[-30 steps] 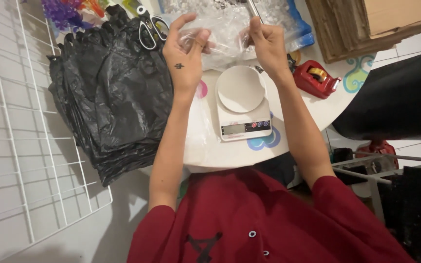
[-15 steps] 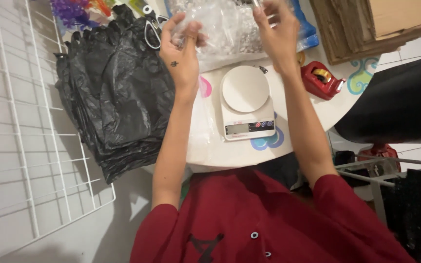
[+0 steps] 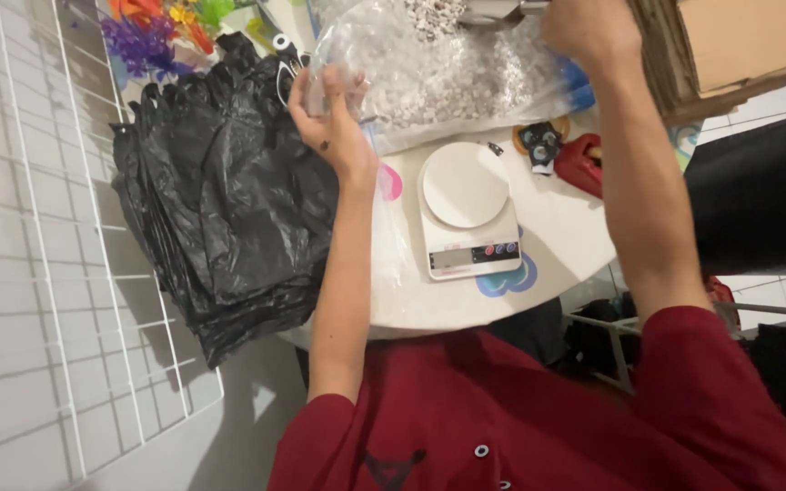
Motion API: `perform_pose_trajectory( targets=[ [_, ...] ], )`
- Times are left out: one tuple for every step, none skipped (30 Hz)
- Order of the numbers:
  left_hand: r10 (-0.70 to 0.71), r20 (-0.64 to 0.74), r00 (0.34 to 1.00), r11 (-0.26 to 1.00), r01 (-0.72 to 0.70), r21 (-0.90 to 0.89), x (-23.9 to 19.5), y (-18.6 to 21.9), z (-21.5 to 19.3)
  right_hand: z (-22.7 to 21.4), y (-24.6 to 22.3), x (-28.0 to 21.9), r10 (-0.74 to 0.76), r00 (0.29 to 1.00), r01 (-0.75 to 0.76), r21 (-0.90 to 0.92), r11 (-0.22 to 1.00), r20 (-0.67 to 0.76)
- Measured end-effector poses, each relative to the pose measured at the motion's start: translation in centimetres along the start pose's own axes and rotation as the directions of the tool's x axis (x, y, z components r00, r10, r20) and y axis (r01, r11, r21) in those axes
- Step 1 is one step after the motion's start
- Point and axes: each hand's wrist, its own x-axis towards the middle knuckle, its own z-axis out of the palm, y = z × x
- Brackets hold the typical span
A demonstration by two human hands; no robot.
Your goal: The person scoops small white pebbles from a large bag into a small plastic bag using a metal scoop. They place the bag on a digital scale to measure the weight, adjusting the contents until the desired amount is reached. Finally, they place the filled bag into a small cardboard box.
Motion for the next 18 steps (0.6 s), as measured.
perform_pose_trajectory(
  targets=[
    [0.0,0.0,1.0,1.0,0.0,-0.003,0.0,0.1,0.2,0.7,0.8,1.2,0.0,1.0,0.0,-0.002,1.0,-0.002],
    [0.025,0.012,1.0,1.0,-0.026,0.012,0.0,0.2,0.4,1.4,1.7,2.3,-0.099,0.995,0.098,-0.028,0.995,-0.022],
    [0.056,0.024,0.998,0.998,-0.057,0.027,0.1,0.4,0.5,2.1,2.3,3.7,-0.201,0.979,0.199,-0.052,0.979,-0.041],
    [0.061,0.024,0.998,0.998,-0.061,0.025,0.0,0.4,0.6,3.3,2.5,4.7,-0.206,0.978,0.204,-0.052,0.978,-0.043],
    [0.038,0.04,0.998,0.999,-0.039,0.02,0.0,0.5,0.6,4.6,2.7,5.7,-0.269,0.959,0.265,-0.052,0.963,-0.094],
    [0.015,0.057,0.998,1.0,-0.015,0.016,-0.2,0.6,0.6,5.9,2.9,6.6,-0.33,0.933,0.325,-0.055,0.944,-0.144],
    [0.017,0.057,0.998,1.0,-0.018,0.014,-0.2,0.8,0.8,5.6,1.7,6.3,-0.333,0.932,0.328,-0.055,0.943,-0.145],
    [-0.012,0.051,0.999,1.0,0.011,0.02,-0.3,1.0,1.0,5.4,0.6,5.9,-0.294,0.953,0.297,0.036,0.954,-0.08],
    [-0.045,0.046,0.998,0.999,0.043,0.028,-0.4,1.2,1.1,5.3,-0.5,5.4,-0.257,0.966,0.256,0.128,0.958,-0.009],
    [-0.044,0.046,0.998,0.999,0.042,0.03,-0.5,1.3,0.8,6.5,-1.0,5.3,-0.257,0.966,0.256,0.13,0.958,-0.009],
    [-0.062,0.078,0.995,0.998,0.061,0.017,-0.5,1.3,0.8,7.4,-1.2,5.4,-0.241,0.969,0.248,0.165,0.955,-0.059],
    [-0.08,0.11,0.991,0.997,0.08,0.006,-0.5,1.3,0.9,8.4,-1.5,5.4,-0.223,0.969,0.241,0.201,0.949,-0.108],
    [-0.081,0.11,0.991,0.997,0.081,0.006,-0.5,1.4,0.9,8.9,-1.3,5.4,-0.223,0.969,0.241,0.201,0.949,-0.108],
    [-0.067,0.138,0.988,0.998,0.064,0.021,-0.6,1.4,0.8,9.5,-1.1,5.4,-0.256,0.939,0.306,0.218,0.927,-0.228],
    [-0.055,0.166,0.985,0.998,0.05,0.035,-0.7,1.5,0.8,10.0,-0.8,5.2,-0.281,0.896,0.369,0.225,0.902,-0.344],
    [-0.058,0.168,0.984,0.998,0.053,0.035,-0.8,1.1,0.6,10.1,-0.7,4.6,-0.278,0.897,0.366,0.224,0.903,-0.344],
    [-0.044,0.17,0.985,0.998,0.035,0.054,-0.6,0.8,0.5,10.0,-0.8,4.3,-0.202,0.922,0.294,0.257,0.921,-0.331],
    [-0.03,0.172,0.985,0.997,0.018,0.074,-0.4,0.5,0.4,10.0,-0.9,4.0,-0.124,0.941,0.219,0.29,0.932,-0.315]
  ],
)
